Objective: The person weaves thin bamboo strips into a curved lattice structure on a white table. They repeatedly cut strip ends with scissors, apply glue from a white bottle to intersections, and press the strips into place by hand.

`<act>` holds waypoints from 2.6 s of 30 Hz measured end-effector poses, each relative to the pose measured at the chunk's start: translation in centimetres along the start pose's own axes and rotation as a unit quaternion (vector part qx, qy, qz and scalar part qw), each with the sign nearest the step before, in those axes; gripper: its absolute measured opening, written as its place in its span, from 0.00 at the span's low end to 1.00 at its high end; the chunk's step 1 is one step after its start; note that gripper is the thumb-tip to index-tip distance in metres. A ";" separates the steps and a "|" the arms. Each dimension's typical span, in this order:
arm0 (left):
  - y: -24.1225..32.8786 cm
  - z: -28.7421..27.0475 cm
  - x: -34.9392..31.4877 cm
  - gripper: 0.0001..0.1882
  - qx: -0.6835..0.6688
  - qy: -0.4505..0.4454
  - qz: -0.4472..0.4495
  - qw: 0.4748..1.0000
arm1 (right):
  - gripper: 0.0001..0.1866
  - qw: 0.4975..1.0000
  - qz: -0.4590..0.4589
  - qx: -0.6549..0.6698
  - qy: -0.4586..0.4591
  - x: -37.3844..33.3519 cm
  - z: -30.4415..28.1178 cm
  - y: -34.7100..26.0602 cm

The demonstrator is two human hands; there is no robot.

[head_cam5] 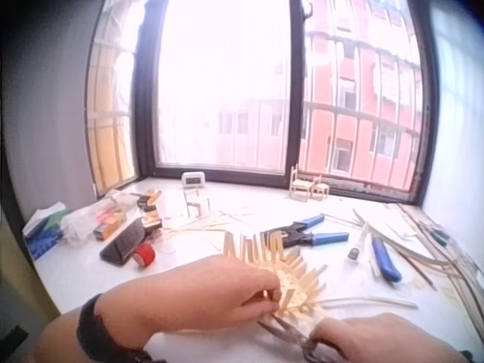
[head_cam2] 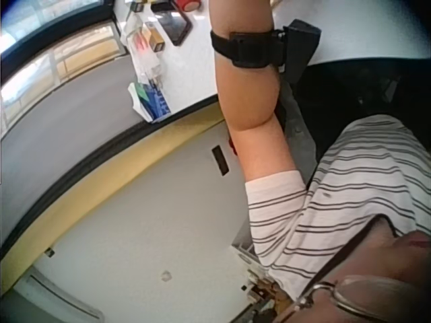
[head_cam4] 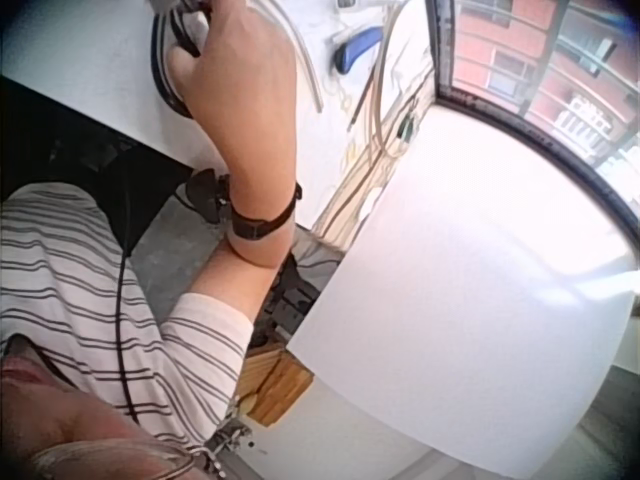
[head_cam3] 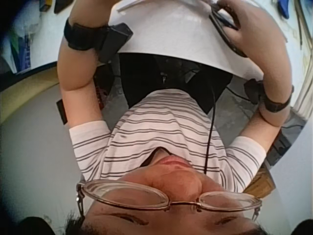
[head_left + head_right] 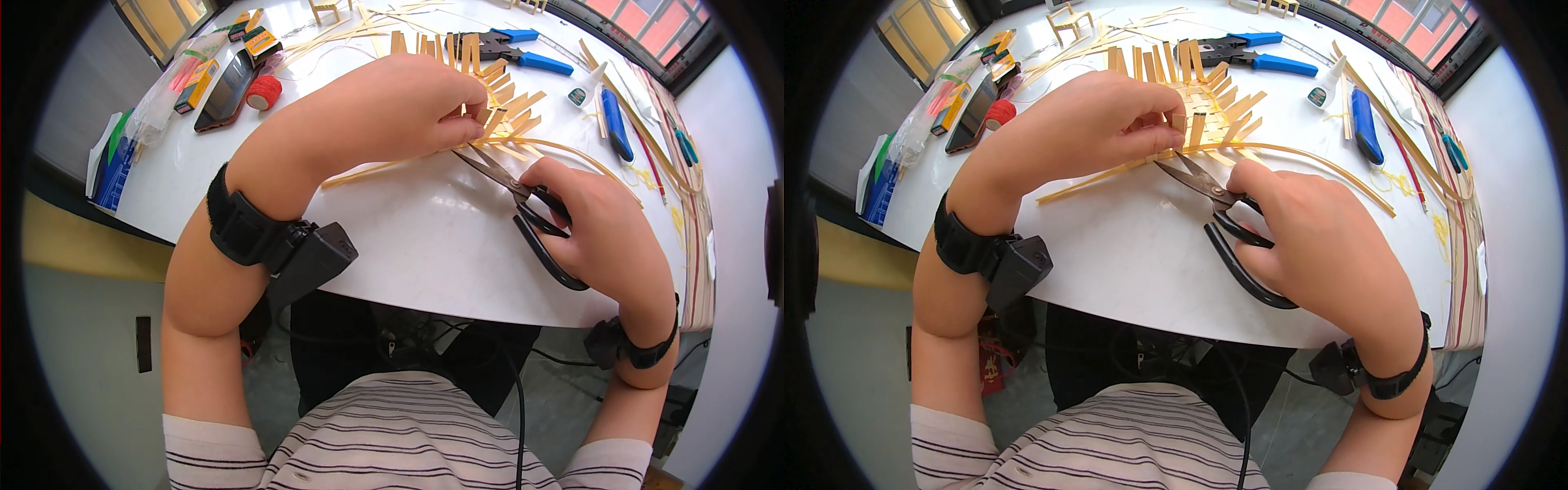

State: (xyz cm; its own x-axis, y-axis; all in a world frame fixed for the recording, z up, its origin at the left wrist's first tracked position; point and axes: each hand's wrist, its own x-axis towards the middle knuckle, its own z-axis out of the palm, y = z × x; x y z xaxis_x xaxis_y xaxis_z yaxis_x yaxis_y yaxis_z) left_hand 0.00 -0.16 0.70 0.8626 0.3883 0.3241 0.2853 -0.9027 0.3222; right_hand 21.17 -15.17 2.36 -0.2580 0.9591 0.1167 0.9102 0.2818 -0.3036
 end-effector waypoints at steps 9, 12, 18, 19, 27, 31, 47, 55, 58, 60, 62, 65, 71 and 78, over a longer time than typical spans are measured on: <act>0.3 -1.0 -0.2 0.08 -0.024 -0.047 -0.029 0.998 | 0.18 0.988 0.055 0.078 -0.118 0.9 -2.6 0.4; 0.3 -1.6 -0.2 0.07 -0.048 -0.082 -0.034 0.995 | 0.24 0.974 0.082 0.189 -0.092 -0.2 -4.8 3.4; 0.7 -2.3 -0.3 0.06 -0.050 -0.101 -0.026 0.993 | 0.30 0.982 -0.029 0.177 0.061 0.5 -3.8 6.6; 0.6 -2.3 -0.3 0.06 -0.047 -0.100 -0.027 0.993 | 0.29 0.985 -0.012 0.161 0.054 0.8 -3.5 6.5; 0.4 -1.8 -0.3 0.08 -0.035 -0.074 -0.044 0.996 | 0.28 0.996 -0.056 0.015 0.071 2.3 -2.4 5.7; 0.6 -1.6 -0.2 0.08 -0.038 -0.064 -0.031 0.997 | 0.28 0.996 -0.079 -0.017 0.041 2.9 -2.4 4.6; 1.2 -1.6 -0.2 0.08 -0.016 -0.070 -0.051 0.996 | 0.28 0.985 -0.142 -0.060 0.083 2.5 -1.9 4.6; 1.0 -1.6 -0.1 0.08 -0.018 -0.072 -0.046 0.996 | 0.28 0.983 -0.129 -0.086 0.095 2.7 -3.4 4.7; 1.2 -1.6 -0.2 0.08 -0.024 -0.071 -0.048 0.996 | 0.27 0.985 -0.125 -0.095 0.065 3.8 -4.2 4.3; 1.1 -1.7 -0.1 0.08 -0.022 -0.069 -0.043 0.996 | 0.26 0.982 -0.140 -0.112 0.053 4.5 -4.8 4.1; 1.0 -1.6 0.0 0.08 -0.026 -0.065 -0.037 0.997 | 0.30 0.989 -0.124 -0.081 0.000 5.0 -4.7 5.0; 1.0 -1.5 -0.1 0.08 -0.018 -0.060 -0.028 0.998 | 0.30 0.991 -0.121 -0.057 -0.009 4.8 -4.1 4.3; 1.1 -1.4 -0.1 0.08 -0.020 -0.061 -0.036 0.997 | 0.31 0.990 -0.135 -0.043 -0.024 4.3 -3.3 4.7; 1.0 -1.5 0.0 0.08 -0.026 -0.072 -0.045 0.996 | 0.26 0.990 -0.135 -0.032 0.001 4.1 -3.4 4.7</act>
State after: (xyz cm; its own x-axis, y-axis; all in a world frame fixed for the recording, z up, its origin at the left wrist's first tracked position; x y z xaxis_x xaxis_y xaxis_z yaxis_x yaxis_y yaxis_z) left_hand -0.33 -0.82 2.32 0.8863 0.4338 0.1619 0.3460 -0.8529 0.3910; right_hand 25.45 -10.03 4.61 -0.4943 0.8487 0.1882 0.8268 0.5259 -0.1997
